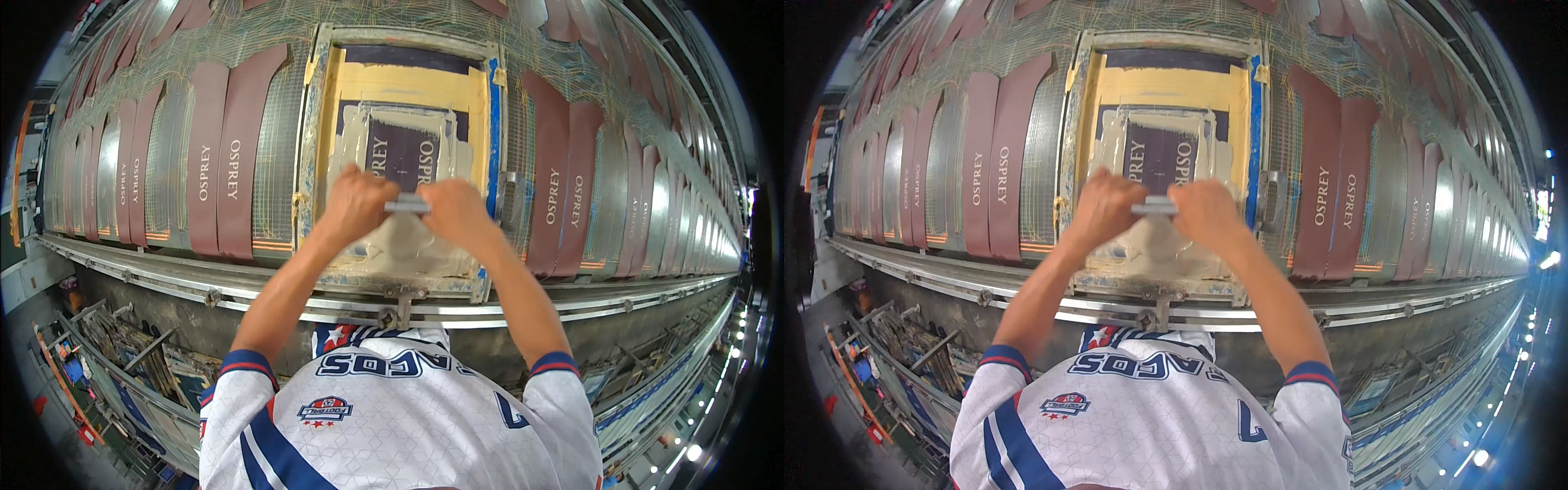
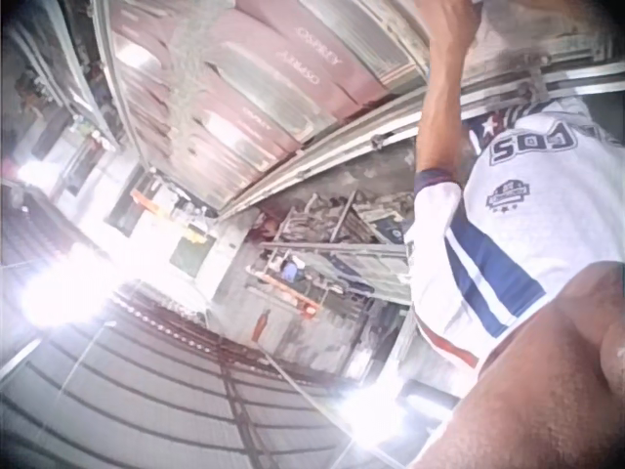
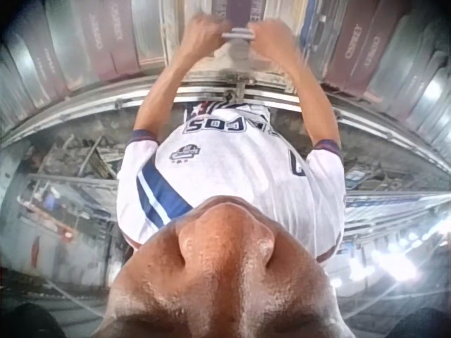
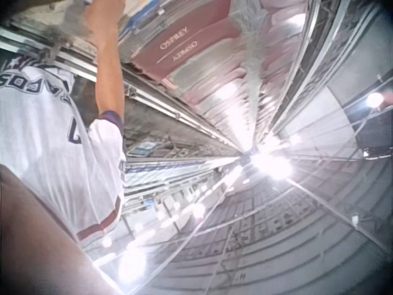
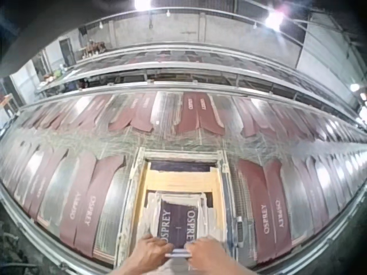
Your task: The person repeatedly places a screen-printing frame over a jersey on a conveyor, uses a squeegee to pull ink across the screen, and then lifts the frame to reveal the printed logo. This cycle is performed multiple times on successive jerseys moving along the conveyor.
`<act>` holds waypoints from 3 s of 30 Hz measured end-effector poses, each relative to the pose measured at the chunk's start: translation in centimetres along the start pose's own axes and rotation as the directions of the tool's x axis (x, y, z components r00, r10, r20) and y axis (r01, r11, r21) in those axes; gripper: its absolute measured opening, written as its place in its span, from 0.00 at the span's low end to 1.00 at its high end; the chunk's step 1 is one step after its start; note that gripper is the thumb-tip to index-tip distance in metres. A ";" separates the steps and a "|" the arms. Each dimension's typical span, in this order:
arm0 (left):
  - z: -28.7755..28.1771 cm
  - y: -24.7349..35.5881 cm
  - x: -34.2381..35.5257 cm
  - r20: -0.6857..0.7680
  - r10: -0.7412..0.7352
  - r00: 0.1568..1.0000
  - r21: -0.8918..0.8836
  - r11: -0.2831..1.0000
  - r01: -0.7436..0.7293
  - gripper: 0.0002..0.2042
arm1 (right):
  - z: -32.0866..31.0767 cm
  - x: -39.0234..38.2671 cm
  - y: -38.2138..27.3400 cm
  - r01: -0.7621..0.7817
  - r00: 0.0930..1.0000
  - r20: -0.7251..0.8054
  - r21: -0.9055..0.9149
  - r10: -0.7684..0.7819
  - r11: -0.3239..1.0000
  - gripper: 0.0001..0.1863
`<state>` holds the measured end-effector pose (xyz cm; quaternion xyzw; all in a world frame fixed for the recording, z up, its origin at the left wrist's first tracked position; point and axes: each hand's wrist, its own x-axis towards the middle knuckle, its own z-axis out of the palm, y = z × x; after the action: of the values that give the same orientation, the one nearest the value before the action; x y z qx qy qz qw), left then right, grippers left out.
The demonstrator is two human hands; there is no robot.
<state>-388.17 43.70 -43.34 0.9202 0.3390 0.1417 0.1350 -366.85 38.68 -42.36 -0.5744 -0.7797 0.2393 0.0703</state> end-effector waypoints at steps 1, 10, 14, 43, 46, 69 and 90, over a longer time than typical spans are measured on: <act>-0.2 -1.4 2.5 -0.012 0.024 1.000 0.016 1.000 -0.023 0.10 | -0.9 2.3 1.6 -0.009 1.000 -0.018 0.009 0.009 1.000 0.10; -0.7 -9.7 14.8 0.000 0.008 1.000 -0.013 1.000 -0.008 0.13 | -5.8 14.7 8.8 -0.049 0.997 -0.053 0.042 0.051 0.998 0.10; -0.5 -8.2 13.1 -0.034 -0.018 0.999 -0.041 0.999 0.016 0.15 | -5.3 13.1 7.5 -0.097 0.995 -0.023 0.058 0.098 0.994 0.10; 0.3 -8.6 12.7 -0.001 -0.042 0.999 -0.036 0.998 0.042 0.12 | -5.0 12.8 7.9 -0.037 0.999 -0.031 0.130 0.042 0.991 0.10; 0.4 -7.2 11.0 -0.043 -0.044 0.998 -0.034 0.999 0.042 0.11 | -4.1 11.5 7.0 -0.040 0.999 -0.029 0.134 0.044 0.990 0.10; 0.0 5.5 -8.4 -0.034 -0.055 0.998 0.084 0.995 0.058 0.12 | 3.4 -4.2 12.9 -0.432 0.552 -0.579 0.417 0.600 0.800 0.18; -16.9 -18.2 -29.2 -0.066 0.003 0.998 0.115 0.993 0.005 0.20 | 12.0 16.8 -17.1 -0.111 0.409 -0.649 0.662 0.641 0.741 0.10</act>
<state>-426.10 40.36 -38.92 0.9210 0.3515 0.1523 0.0704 -391.69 46.94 -47.86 -0.7389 -0.3843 0.1370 0.5363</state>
